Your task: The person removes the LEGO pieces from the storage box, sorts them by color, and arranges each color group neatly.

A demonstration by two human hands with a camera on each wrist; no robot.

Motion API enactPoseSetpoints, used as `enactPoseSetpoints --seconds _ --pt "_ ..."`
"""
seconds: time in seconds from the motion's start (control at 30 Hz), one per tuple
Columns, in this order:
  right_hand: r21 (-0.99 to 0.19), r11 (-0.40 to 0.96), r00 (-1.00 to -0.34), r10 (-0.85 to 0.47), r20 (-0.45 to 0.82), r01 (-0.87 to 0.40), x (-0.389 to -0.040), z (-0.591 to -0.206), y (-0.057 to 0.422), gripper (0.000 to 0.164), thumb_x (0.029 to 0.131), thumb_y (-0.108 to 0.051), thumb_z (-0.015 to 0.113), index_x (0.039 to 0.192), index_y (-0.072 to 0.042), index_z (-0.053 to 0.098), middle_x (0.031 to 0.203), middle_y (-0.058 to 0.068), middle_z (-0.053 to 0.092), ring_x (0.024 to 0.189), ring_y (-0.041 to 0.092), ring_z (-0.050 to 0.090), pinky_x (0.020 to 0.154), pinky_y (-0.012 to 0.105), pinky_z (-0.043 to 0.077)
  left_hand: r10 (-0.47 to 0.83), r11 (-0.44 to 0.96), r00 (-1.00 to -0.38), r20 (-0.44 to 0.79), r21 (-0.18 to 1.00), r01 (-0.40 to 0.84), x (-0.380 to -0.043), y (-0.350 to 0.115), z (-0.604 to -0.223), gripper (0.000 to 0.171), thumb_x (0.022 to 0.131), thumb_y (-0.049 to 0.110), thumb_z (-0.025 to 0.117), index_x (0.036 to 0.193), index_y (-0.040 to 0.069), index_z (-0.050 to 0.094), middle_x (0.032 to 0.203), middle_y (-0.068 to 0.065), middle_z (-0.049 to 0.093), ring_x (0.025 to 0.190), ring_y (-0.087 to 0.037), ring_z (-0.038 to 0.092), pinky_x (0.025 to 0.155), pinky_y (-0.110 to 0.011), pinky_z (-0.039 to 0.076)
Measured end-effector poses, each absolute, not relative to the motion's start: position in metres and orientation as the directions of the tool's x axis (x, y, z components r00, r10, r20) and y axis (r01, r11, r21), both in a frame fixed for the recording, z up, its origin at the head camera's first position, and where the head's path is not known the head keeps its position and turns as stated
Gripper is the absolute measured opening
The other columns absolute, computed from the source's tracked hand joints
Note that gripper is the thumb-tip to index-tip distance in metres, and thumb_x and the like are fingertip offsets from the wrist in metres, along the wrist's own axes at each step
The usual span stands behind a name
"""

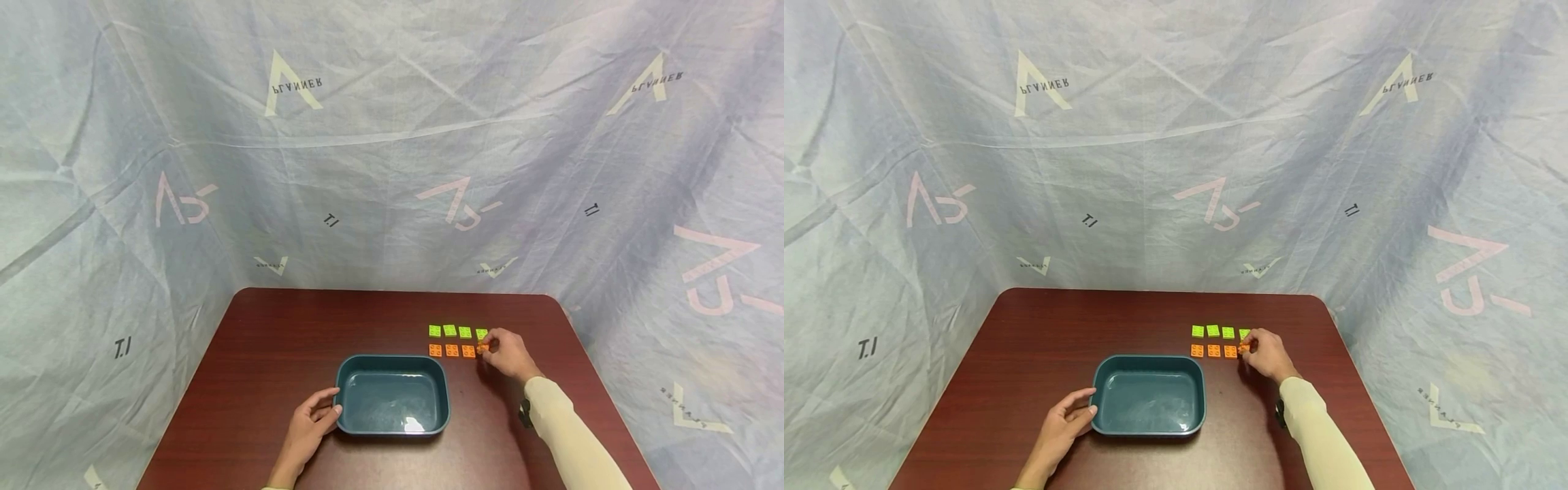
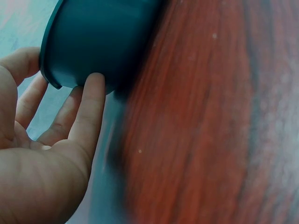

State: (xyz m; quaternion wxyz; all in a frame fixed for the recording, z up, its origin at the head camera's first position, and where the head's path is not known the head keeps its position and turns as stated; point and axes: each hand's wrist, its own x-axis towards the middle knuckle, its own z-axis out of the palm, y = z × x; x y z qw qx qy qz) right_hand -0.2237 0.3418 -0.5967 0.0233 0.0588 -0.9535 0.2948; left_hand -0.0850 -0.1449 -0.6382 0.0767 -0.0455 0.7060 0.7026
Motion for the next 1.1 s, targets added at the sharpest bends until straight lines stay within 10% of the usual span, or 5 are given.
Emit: enactPoseSetpoints --seconds 0.5,1.1 --pt "-0.673 0.738 -0.998 -0.066 0.014 -0.058 -0.224 -0.613 0.354 0.037 0.091 0.0 0.075 0.128 -0.001 0.072 0.122 0.02 0.075 0.111 0.036 0.074 0.084 0.045 0.064 0.045 0.001 -0.983 -0.177 0.984 -0.177 -0.085 -0.145 -0.637 0.05 0.098 0.022 0.078 0.145 0.011 0.063 0.137 -0.022 0.065 0.111 -0.019 0.071 0.086 -0.032 0.063" --pt "-0.623 0.782 -0.999 -0.042 -0.031 -0.014 -0.225 -0.624 0.357 0.037 0.089 -0.003 0.081 0.125 -0.002 0.074 0.116 0.017 0.076 0.095 0.024 0.071 0.077 0.037 0.062 0.042 -0.027 -0.981 -0.192 0.981 -0.193 -0.086 -0.146 -0.635 0.049 0.096 0.019 0.08 0.143 0.013 0.066 0.135 -0.02 0.066 0.112 -0.022 0.071 0.085 -0.033 0.064"
